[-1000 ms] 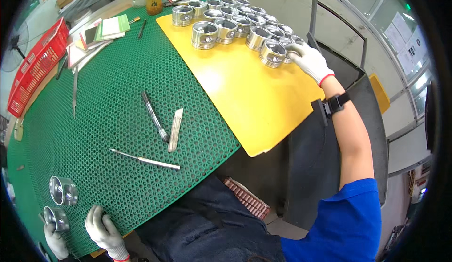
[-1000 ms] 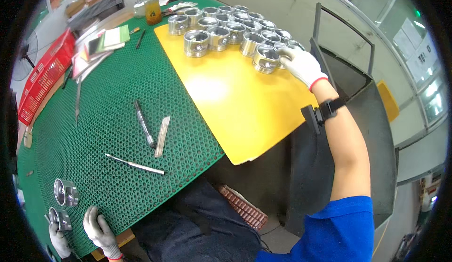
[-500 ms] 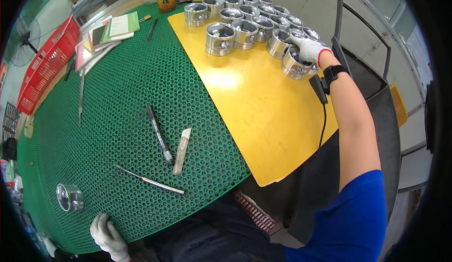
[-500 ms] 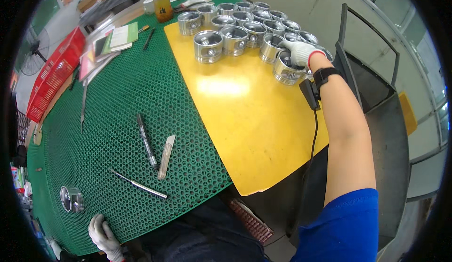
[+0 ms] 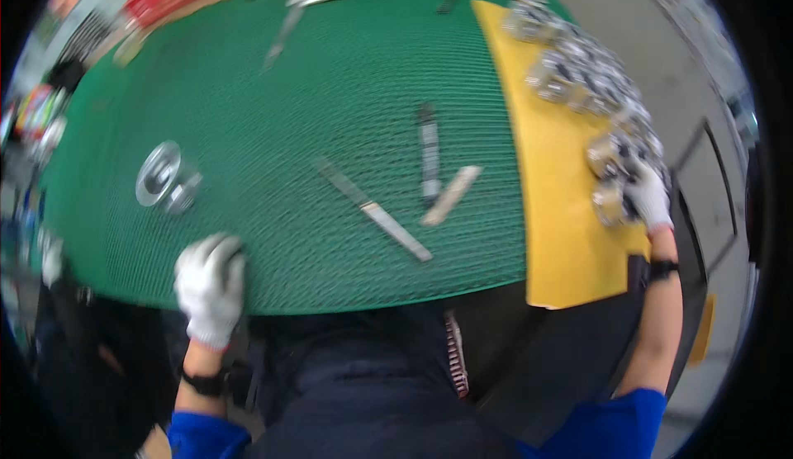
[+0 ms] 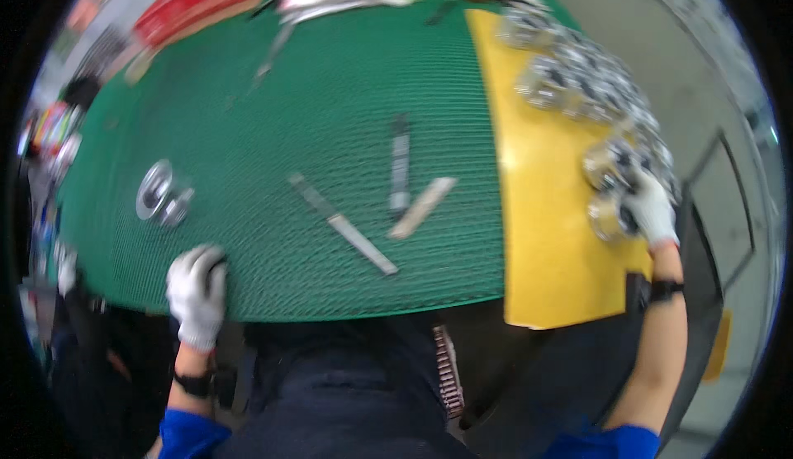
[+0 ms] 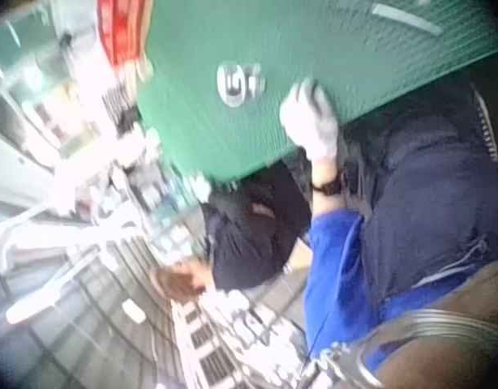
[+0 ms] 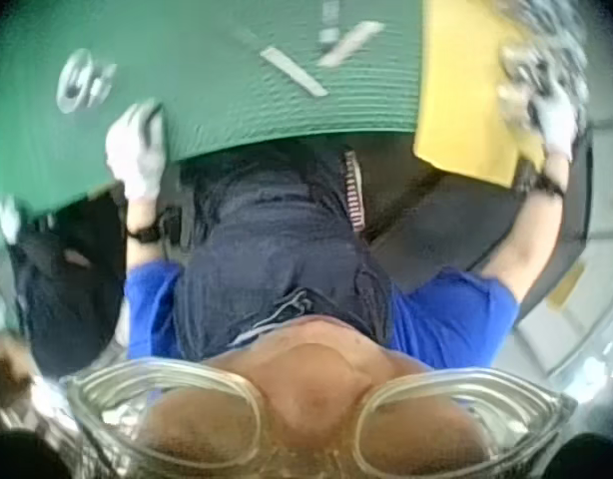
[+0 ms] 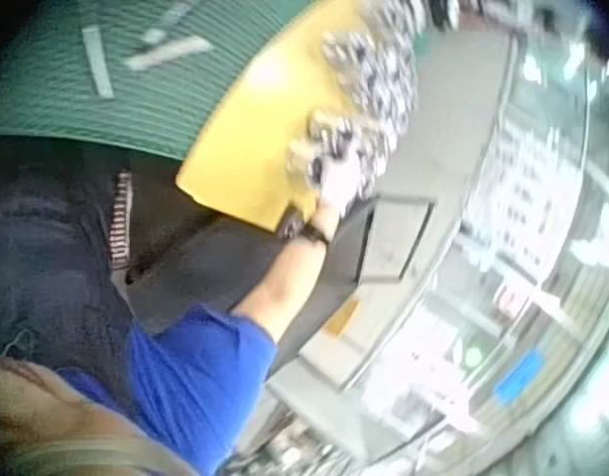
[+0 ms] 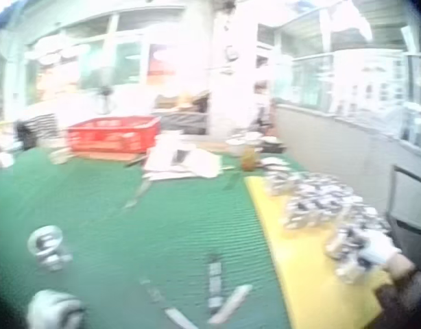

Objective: Inspecting and marking metal pistons at a workbench on a fabrication floor.

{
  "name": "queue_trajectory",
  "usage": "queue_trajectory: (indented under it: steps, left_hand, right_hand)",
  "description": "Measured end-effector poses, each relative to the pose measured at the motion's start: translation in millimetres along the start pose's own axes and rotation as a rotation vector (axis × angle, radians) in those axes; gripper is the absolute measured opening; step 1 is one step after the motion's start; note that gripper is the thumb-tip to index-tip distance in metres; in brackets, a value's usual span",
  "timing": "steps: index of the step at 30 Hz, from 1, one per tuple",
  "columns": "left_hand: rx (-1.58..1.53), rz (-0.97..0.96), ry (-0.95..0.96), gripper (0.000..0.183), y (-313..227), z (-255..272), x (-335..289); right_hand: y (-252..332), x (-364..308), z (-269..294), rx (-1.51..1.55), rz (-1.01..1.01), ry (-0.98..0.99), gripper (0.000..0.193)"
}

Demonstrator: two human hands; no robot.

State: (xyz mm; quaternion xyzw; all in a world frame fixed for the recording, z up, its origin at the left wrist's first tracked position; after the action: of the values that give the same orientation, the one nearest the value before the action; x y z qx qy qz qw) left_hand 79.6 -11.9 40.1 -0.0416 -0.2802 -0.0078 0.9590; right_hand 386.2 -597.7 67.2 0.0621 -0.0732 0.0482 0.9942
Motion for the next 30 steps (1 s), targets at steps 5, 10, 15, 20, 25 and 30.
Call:
queue_trajectory:
  steps: [5,10,15,20,25,30]
  left_hand:
    - [-0.077,-0.017,-0.05,0.027,6,2,-4]
    - [-0.156,-0.037,-0.096,0.027,8,10,-10]
    - [-0.333,0.002,-0.192,0.026,23,38,-34]
    - [-0.28,0.072,-0.194,0.026,46,66,-82]
    - [-0.186,0.149,-0.186,0.026,69,77,-109]
    - [-0.228,0.135,-0.096,0.029,57,78,-92]
  right_hand:
    - [82,-42,27,0.084,0.18,-0.035,0.044]
    - [304,-110,48,0.157,0.613,0.089,0.036]
    - [475,-164,31,0.122,1.133,-0.001,0.022]
    - [561,-166,-19,0.202,1.261,0.105,0.014]
    - [574,-154,-19,0.199,1.268,0.003,0.021]
    - [500,-118,-2,0.261,0.872,-0.109,0.028]
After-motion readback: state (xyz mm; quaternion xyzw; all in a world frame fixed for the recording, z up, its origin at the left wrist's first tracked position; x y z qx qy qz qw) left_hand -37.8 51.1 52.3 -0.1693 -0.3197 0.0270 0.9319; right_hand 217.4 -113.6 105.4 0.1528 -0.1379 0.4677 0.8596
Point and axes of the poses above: each hand's wrist, its own x-axis towards the middle knuckle, its own z-axis out of the back of the hand, y = z × x, the point moved 9 cm from there along x, towards the middle knuckle, and after that the axes turned 6 degrees about -z, right-handed, at the moved point
